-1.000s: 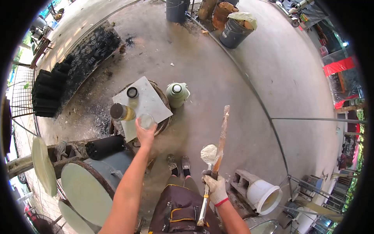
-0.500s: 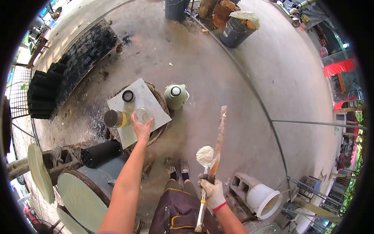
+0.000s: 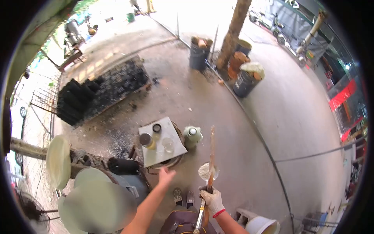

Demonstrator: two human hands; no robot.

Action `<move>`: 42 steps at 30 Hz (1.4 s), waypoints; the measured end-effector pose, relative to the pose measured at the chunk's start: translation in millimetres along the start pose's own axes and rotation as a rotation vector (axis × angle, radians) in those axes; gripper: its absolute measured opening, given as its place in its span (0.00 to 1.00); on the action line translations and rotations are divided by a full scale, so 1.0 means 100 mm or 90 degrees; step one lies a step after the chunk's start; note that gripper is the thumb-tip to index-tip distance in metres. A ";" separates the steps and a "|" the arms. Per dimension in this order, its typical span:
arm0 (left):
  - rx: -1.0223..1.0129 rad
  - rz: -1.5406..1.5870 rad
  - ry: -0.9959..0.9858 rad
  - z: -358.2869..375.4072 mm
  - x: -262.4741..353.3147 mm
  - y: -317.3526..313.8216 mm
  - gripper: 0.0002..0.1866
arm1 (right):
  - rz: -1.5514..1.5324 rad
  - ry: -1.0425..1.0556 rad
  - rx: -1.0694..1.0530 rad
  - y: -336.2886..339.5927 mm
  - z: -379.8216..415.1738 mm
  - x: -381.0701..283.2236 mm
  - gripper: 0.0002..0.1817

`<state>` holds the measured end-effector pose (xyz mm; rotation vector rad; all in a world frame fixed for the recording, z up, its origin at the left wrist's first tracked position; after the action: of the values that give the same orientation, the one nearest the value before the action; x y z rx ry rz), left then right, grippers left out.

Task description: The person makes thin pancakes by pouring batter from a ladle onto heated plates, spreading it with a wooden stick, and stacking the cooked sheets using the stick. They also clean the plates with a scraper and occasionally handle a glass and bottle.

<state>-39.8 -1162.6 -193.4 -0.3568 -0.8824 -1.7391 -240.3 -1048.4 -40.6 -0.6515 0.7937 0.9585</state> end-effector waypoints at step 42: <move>0.533 1.401 -0.097 7.76 -4.93 2.41 0.06 | 0.631 -0.093 -1.309 -3.16 7.24 3.73 0.14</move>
<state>210.6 -299.5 114.0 -0.5074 -0.5974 0.6767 382.1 -451.4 97.2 -1.9199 -0.4500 2.6523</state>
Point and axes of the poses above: each hand's wrist, its own z-axis away from the middle knuckle, its own y-axis out of the back of the hand, x = y × z, the point moved 2 cm from there along -z, towards the middle knuckle, and after that the axes turned 8 degrees about y, right-handed, at the moved point
